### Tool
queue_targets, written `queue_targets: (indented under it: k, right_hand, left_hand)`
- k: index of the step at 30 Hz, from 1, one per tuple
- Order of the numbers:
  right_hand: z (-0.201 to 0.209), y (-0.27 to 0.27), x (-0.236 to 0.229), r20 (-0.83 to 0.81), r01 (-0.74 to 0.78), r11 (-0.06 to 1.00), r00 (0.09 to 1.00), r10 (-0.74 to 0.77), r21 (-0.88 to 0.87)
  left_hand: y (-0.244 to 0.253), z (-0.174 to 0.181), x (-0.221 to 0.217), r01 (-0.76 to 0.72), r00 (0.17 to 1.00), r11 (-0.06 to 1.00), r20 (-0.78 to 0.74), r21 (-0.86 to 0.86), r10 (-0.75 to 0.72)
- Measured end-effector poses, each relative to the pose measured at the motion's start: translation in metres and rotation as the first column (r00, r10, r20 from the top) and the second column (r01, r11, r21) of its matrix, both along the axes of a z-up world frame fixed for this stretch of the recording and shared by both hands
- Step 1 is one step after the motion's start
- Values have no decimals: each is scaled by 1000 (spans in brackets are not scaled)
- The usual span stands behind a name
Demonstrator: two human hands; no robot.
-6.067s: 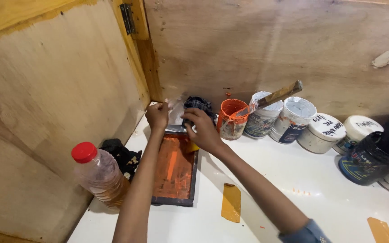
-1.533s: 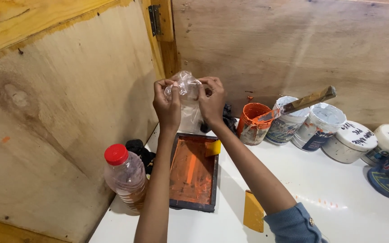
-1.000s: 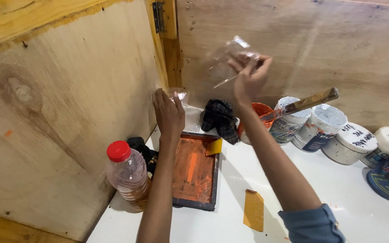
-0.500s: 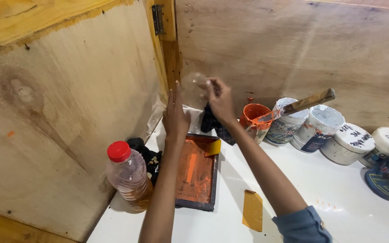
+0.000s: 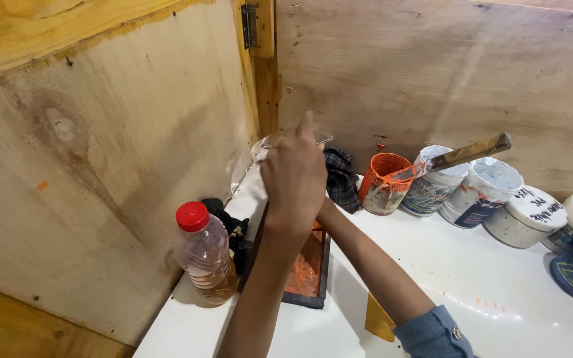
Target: The person prepares a screen printing frame with orange ink, using a squeegee to spread the ink evenly across the mesh. They clean the workspace with a cloth and handle plastic-wrapped orange items, placing them on the table. The person also uses a brush to stir the ink in a container and applies more ink to the screen.
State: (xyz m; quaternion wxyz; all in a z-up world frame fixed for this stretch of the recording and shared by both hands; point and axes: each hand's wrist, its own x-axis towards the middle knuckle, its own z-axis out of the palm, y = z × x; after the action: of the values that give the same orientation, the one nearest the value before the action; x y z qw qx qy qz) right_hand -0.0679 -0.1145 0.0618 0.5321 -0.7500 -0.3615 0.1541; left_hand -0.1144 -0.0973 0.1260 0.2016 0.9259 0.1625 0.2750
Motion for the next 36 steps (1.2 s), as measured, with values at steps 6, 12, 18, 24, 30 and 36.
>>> queue_targets:
  k: [6,12,18,24,30,36]
  right_hand:
    - [11,29,-58,-165,-209,910,945,282,357]
    - [27,38,-89,-185,-293,651,806,562,700]
    - [27,-14,-5,453,163,840,781,-431,518]
    - [4,-269,37,936,708,644,-74,-343,291]
    - [86,-385,-106,657,678,640,301,-691,362]
    - [-66,-485,-68,632,820,560,498,-594,-119]
  left_hand:
    - [-7,91,-137,27,915,991,397,128,-77]
    - [16,105,-178,-39,893,990,449,137,-27]
    - [-4,117,-200,73,747,971,633,226,-203]
    - [-50,116,-218,498,806,845,256,195,-534]
    - [-119,56,-193,567,429,584,396,582,-812]
    - [-120,-87,-155,838,503,478,-30,264,-864]
